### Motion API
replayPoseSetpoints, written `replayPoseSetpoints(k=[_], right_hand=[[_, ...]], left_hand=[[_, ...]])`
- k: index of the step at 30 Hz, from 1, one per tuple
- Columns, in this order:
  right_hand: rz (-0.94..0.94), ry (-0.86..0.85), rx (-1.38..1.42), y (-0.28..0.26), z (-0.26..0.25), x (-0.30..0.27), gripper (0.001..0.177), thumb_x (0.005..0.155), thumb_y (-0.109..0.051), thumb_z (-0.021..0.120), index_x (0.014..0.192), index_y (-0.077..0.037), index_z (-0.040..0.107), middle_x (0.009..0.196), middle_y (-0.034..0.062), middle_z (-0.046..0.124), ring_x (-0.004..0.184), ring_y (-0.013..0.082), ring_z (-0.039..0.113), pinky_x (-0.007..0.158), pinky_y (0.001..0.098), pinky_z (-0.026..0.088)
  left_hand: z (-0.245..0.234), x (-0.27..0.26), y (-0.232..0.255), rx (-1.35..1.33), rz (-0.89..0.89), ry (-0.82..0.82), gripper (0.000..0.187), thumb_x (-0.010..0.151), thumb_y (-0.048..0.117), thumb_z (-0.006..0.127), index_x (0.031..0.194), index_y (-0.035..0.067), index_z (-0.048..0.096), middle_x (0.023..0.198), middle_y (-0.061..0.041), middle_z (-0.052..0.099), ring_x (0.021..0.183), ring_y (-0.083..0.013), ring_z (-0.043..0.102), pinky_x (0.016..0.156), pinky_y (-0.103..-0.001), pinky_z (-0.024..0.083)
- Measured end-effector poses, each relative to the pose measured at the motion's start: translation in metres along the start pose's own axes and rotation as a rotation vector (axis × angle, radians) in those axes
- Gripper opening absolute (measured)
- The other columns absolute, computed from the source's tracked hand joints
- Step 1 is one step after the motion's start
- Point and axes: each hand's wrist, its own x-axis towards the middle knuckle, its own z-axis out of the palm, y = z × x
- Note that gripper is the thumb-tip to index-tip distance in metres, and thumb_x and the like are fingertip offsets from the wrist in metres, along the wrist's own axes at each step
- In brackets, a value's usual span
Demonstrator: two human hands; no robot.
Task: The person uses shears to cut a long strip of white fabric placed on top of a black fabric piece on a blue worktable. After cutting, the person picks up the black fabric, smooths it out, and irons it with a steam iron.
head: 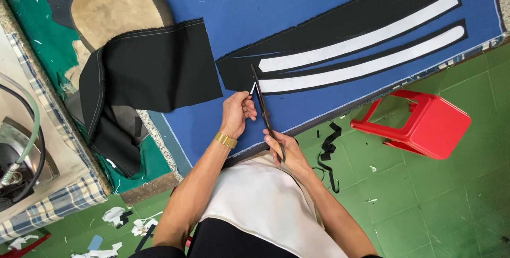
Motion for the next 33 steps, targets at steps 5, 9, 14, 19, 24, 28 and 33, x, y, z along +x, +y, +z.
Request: replayPoseSetpoints(k=[5, 9, 14, 19, 24, 28, 33], right_hand=[[0.003, 0.014, 0.007, 0.007, 0.005, 0.01, 0.053, 0.095, -0.029, 0.074, 0.133, 0.006, 0.061, 0.055, 0.0121, 0.057, 0.043, 0.0174, 0.057, 0.031, 0.0262, 0.046], [0.003, 0.018, 0.003, 0.012, 0.014, 0.013, 0.052, 0.098, -0.03, 0.071, 0.135, 0.005, 0.061, 0.056, 0.0123, 0.058, 0.044, 0.0181, 0.059, 0.032, 0.0264, 0.048], [0.01, 0.028, 0.025, 0.014, 0.015, 0.012, 0.049, 0.096, -0.025, 0.073, 0.133, 0.005, 0.063, 0.052, 0.0109, 0.054, 0.04, 0.0169, 0.054, 0.029, 0.0254, 0.046], [0.022, 0.036, 0.062, 0.014, 0.009, 0.015, 0.047, 0.094, -0.025, 0.076, 0.13, 0.004, 0.065, 0.05, 0.0105, 0.054, 0.037, 0.0159, 0.053, 0.027, 0.0257, 0.044], [0.026, 0.005, 0.04, 0.01, 0.008, 0.028, 0.052, 0.095, -0.031, 0.073, 0.132, 0.004, 0.063, 0.053, 0.0094, 0.055, 0.039, 0.0163, 0.057, 0.029, 0.0263, 0.046], [0.005, -0.018, 0.054, 0.004, 0.01, 0.031, 0.055, 0.098, -0.034, 0.071, 0.135, 0.005, 0.06, 0.053, 0.0091, 0.055, 0.037, 0.0164, 0.056, 0.029, 0.0263, 0.045], [0.017, -0.021, 0.061, -0.003, 0.013, 0.028, 0.065, 0.097, -0.039, 0.072, 0.138, 0.009, 0.057, 0.054, 0.0098, 0.057, 0.039, 0.0163, 0.057, 0.03, 0.0268, 0.045]], left_hand=[[-0.001, 0.003, -0.002, 0.001, -0.004, 0.0, 0.015, 0.093, 0.015, 0.061, 0.085, 0.003, 0.062, 0.057, -0.014, 0.064, 0.041, -0.0242, 0.066, 0.034, -0.031, 0.057], [-0.001, 0.004, -0.004, 0.001, -0.004, 0.008, 0.015, 0.093, 0.015, 0.061, 0.084, 0.003, 0.061, 0.057, -0.013, 0.065, 0.041, -0.023, 0.066, 0.034, -0.03, 0.057], [0.0, 0.005, -0.005, 0.014, -0.012, 0.014, 0.015, 0.093, 0.015, 0.06, 0.084, 0.003, 0.061, 0.057, -0.013, 0.064, 0.041, -0.0225, 0.066, 0.034, -0.03, 0.056], [0.0, 0.006, -0.005, 0.025, -0.007, 0.023, 0.014, 0.092, 0.014, 0.06, 0.084, 0.004, 0.06, 0.057, -0.014, 0.064, 0.041, -0.023, 0.066, 0.033, -0.03, 0.056], [0.002, 0.005, -0.004, 0.046, -0.002, 0.027, 0.013, 0.092, 0.014, 0.06, 0.084, 0.003, 0.059, 0.057, -0.014, 0.064, 0.041, -0.0227, 0.066, 0.033, -0.029, 0.056], [0.0, 0.007, -0.006, 0.047, 0.002, 0.028, 0.013, 0.091, 0.015, 0.061, 0.084, 0.004, 0.06, 0.057, -0.014, 0.065, 0.041, -0.0225, 0.066, 0.033, -0.029, 0.056], [0.002, 0.005, -0.005, 0.048, 0.013, 0.039, 0.013, 0.091, 0.014, 0.06, 0.083, 0.004, 0.059, 0.057, -0.013, 0.064, 0.04, -0.0221, 0.065, 0.033, -0.029, 0.056]])
